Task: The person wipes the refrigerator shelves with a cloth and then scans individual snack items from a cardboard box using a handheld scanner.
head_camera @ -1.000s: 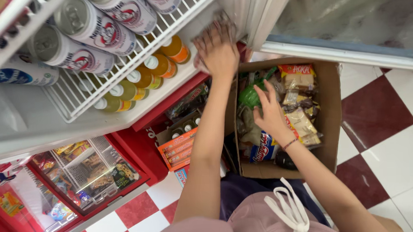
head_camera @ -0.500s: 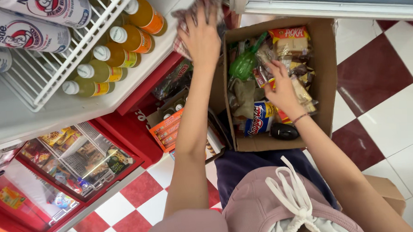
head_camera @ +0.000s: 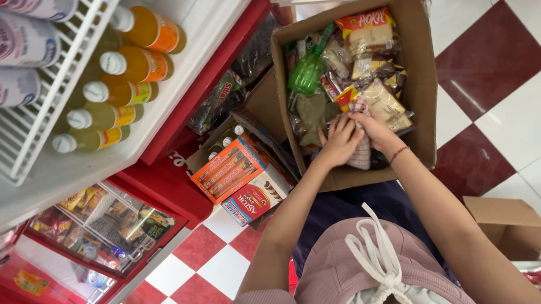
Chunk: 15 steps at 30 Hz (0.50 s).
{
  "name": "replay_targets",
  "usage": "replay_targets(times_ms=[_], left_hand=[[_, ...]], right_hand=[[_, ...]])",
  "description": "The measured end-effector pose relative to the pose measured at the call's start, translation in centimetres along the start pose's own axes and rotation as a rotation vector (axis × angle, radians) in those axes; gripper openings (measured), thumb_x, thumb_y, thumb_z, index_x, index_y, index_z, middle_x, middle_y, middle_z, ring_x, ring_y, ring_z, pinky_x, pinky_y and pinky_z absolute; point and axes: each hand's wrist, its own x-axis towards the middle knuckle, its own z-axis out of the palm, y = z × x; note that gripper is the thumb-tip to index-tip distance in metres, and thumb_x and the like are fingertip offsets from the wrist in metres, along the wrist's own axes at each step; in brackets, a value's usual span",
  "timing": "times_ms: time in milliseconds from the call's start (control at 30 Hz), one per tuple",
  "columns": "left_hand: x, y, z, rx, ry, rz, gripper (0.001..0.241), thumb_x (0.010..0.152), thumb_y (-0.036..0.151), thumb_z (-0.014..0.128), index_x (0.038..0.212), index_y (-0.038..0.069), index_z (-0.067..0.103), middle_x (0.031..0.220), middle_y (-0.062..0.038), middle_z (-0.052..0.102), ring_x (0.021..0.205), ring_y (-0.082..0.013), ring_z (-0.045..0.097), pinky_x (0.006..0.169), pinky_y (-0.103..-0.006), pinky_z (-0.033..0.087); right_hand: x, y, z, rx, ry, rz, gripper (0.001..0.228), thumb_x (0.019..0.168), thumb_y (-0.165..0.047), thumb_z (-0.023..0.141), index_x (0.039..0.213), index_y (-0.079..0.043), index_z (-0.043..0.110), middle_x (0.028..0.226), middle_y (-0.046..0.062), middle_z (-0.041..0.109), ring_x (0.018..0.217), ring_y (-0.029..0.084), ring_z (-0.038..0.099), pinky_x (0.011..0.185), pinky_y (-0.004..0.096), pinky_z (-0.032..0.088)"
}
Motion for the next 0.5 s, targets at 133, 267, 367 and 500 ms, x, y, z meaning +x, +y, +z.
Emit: replay_targets(times_ms=[133,267,367,500], left_hand=[[-0.9,-0.5,-1.3,0.333,-0.045,0.113,0.051,0.107,0.046,0.051,0.155,0.034,0.041,0.170,-0.010,0.024,0.155,-0.0341,0.022,0.115,-0.0781,0.010],[-1.0,0.6,-2.7,0.476,-0.034,0.167,0.064,0.096,0.039,0.060,0.156,0.031,0.041,0.165,-0.014,0.025,0.152,-0.0352,0.024,0.114,-0.0758,0.015],[-0.1,0.1,-3.7,0.677,-0.022,0.094,0.081,0.084,0.024,0.066,0.160,0.029,0.036,0.163,-0.016,0.025,0.152,-0.0347,0.023,0.114,-0.0760,0.013],[-0.6,-0.8,-6.2,1.035,0.140,-0.029,0.072,0.087,0.015,0.063,0.154,0.021,0.037,0.168,-0.019,0.023,0.156,-0.0346,0.020,0.113,-0.0816,0.012]], right_hand=[[-0.6,-0.2,-1.0,-0.328,0.123,-0.442,0.050,0.084,-0.018,0.074,0.130,-0.002,0.063,0.117,0.012,0.071,0.109,0.028,0.067,0.094,0.041,0.053],[-0.7,-2.4,-1.0,-0.914,0.366,-1.056,0.051,0.080,-0.011,0.079,0.127,0.002,0.066,0.117,0.021,0.068,0.111,0.039,0.065,0.098,0.044,0.052],[-1.3,-4.2,-1.6,-0.797,0.507,-0.968,0.053,0.084,-0.012,0.074,0.135,-0.004,0.064,0.129,0.019,0.064,0.121,0.036,0.066,0.109,0.040,0.053],[-2.9,-5.1,-3.2,-0.883,0.605,-1.042,0.073,0.086,-0.017,0.083,0.149,0.000,0.051,0.150,0.028,0.044,0.138,0.046,0.046,0.117,0.050,0.040]])
